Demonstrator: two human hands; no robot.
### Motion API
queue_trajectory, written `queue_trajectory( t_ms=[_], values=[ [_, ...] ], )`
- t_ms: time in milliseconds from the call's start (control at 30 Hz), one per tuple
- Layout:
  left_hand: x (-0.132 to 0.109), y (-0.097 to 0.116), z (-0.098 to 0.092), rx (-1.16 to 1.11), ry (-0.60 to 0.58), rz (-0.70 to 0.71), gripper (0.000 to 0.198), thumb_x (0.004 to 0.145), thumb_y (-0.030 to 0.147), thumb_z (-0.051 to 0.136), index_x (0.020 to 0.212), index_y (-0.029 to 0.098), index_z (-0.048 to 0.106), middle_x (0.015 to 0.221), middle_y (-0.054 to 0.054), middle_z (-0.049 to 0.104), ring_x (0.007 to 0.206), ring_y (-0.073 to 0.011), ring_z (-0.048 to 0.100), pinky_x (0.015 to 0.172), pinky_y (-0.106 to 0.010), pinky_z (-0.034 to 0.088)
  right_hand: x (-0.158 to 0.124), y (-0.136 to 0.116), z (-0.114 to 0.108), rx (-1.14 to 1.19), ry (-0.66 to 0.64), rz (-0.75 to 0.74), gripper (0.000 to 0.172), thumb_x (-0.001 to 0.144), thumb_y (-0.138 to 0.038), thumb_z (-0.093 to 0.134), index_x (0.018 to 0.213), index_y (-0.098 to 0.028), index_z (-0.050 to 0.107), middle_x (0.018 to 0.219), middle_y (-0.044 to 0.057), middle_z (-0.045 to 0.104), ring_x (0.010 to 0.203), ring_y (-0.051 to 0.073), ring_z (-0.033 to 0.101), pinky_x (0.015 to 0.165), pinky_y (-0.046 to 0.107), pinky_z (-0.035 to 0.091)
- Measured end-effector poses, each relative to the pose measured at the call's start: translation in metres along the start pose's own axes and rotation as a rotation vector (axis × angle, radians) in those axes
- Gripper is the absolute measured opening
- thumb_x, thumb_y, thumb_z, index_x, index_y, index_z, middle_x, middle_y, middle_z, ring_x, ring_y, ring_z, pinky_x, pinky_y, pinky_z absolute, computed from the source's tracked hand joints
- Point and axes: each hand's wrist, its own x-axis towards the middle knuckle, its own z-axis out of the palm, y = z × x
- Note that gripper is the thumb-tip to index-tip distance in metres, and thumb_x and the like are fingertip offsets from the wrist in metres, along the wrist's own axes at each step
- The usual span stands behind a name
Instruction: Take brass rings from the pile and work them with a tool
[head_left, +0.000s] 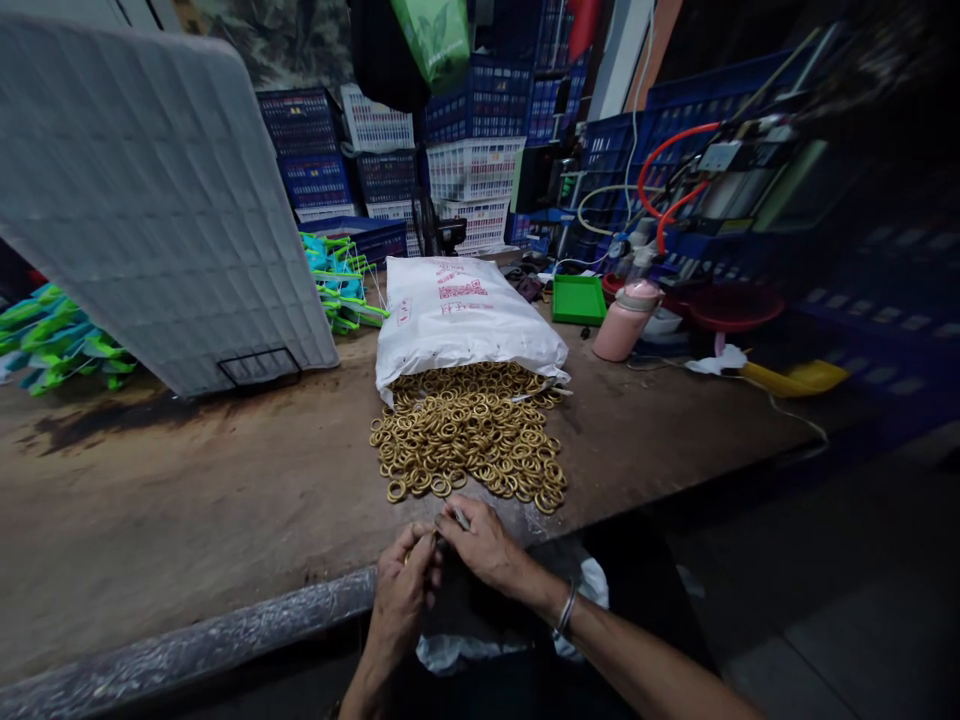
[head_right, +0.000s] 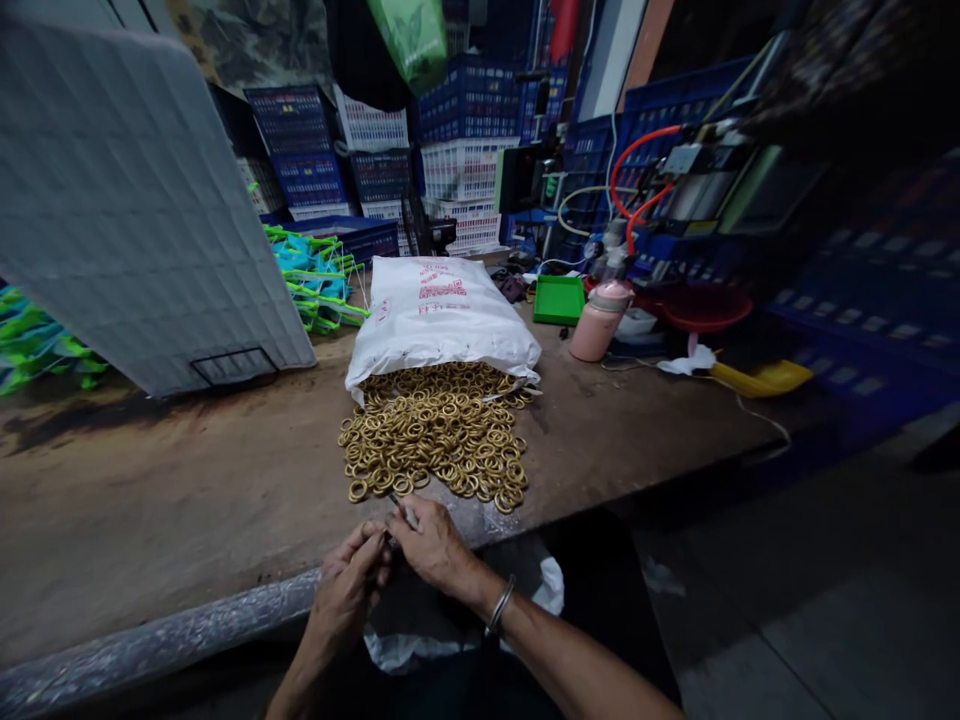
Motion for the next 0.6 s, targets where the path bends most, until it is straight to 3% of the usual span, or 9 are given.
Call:
queue_trajectory(
  t_ms=[267, 600],
  values=[
    [-0.003, 0.0011, 0.0032, -0.218, -0.088, -0.042, 0.029, 0.067, 0.043, 0.06, 0.071, 0.018, 0.046, 0.054, 0.007, 0.047, 0.038, -0.0032, 0.037, 0.033, -0.013, 0.018, -0.0006, -0.0067, -0.0054, -0.007, -0.024, -0.002, 0.017, 0.078, -0.022, 0.042, 0.064, -0.016, 0.049, 0.056, -0.005, 0.041, 0.055, 0.008, 0.035, 0.051, 0.02, 0.027],
    [-0.0064, -0.0002, 0.0035, -0.278, -0.135, -0.028, 0.025, 0.071, 0.04, 0.059, 0.072, 0.019, 0.045, 0.054, 0.007, 0.045, 0.039, -0.0032, 0.036, 0.035, -0.013, 0.019, -0.0005, -0.0087, -0.0086, 0.056, -0.062, -0.041, 0.023, 0.082, -0.026, 0.038, 0.067, -0.015, 0.051, 0.053, -0.005, 0.044, 0.052, 0.008, 0.039, 0.051, 0.019, 0.03]
  ],
)
